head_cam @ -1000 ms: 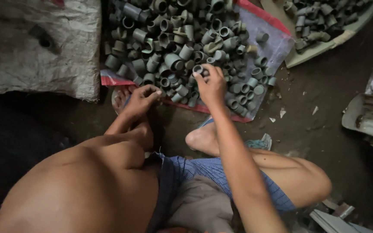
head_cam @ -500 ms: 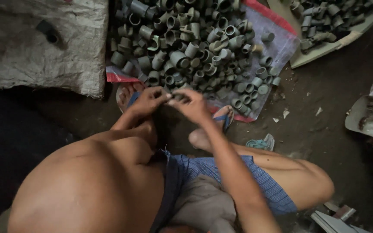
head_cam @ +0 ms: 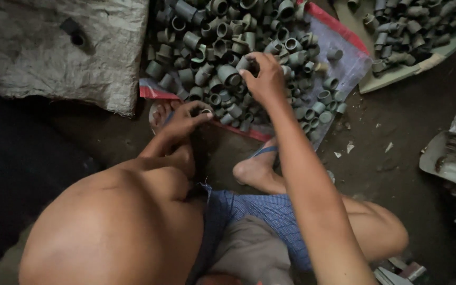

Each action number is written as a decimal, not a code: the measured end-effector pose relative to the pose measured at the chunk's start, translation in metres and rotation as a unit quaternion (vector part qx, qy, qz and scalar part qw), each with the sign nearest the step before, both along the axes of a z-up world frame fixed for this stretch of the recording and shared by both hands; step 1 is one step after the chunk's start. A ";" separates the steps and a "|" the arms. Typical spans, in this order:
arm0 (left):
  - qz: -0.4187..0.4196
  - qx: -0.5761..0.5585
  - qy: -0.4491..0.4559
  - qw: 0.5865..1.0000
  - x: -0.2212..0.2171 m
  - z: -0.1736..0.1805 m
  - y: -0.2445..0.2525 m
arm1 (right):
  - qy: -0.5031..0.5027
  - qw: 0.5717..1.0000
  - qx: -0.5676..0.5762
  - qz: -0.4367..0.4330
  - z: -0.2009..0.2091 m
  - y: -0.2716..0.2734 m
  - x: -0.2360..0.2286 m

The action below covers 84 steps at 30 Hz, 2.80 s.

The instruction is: The person sits on the floor and sorts small, gray pipe fittings from a large pile on a red mat. They pick up individual fittings, inspect them, and place them into a separate pile on a white sack to the left.

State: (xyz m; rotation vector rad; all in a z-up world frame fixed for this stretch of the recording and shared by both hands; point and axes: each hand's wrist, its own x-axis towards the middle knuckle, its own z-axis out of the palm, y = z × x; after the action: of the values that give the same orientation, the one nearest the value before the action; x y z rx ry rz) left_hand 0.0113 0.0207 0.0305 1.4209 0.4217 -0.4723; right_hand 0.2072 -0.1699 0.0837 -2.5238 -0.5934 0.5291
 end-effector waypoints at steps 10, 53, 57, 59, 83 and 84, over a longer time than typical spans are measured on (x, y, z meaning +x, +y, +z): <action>0.124 -0.101 -0.027 0.987 -0.007 -0.033 -0.012 | 0.254 0.820 0.438 -0.266 -0.012 -0.050 -0.050; 0.200 -0.127 0.048 0.970 -0.011 -0.040 -0.015 | 0.205 0.927 -0.065 -0.306 -0.126 -0.117 -0.170; 0.234 -0.133 0.036 0.963 -0.009 -0.026 -0.015 | 0.356 0.848 0.029 -0.391 -0.058 -0.128 -0.151; 0.236 -0.146 0.036 0.960 -0.008 -0.029 -0.015 | 0.338 0.856 -0.040 -0.388 -0.098 -0.174 -0.141; 0.361 -0.209 0.110 0.902 -0.007 -0.054 -0.010 | 0.146 0.985 -0.088 -0.015 -0.002 0.002 -0.148; 0.368 -0.207 0.102 0.901 -0.008 -0.056 -0.008 | 0.122 0.988 -0.077 0.048 -0.017 0.009 -0.151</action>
State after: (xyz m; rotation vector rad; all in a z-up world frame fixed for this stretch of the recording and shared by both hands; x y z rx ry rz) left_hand 0.0029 0.0127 -0.0252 0.7164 0.9222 -0.0729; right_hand 0.0565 -0.1608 0.0667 -2.5281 -0.6018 0.9368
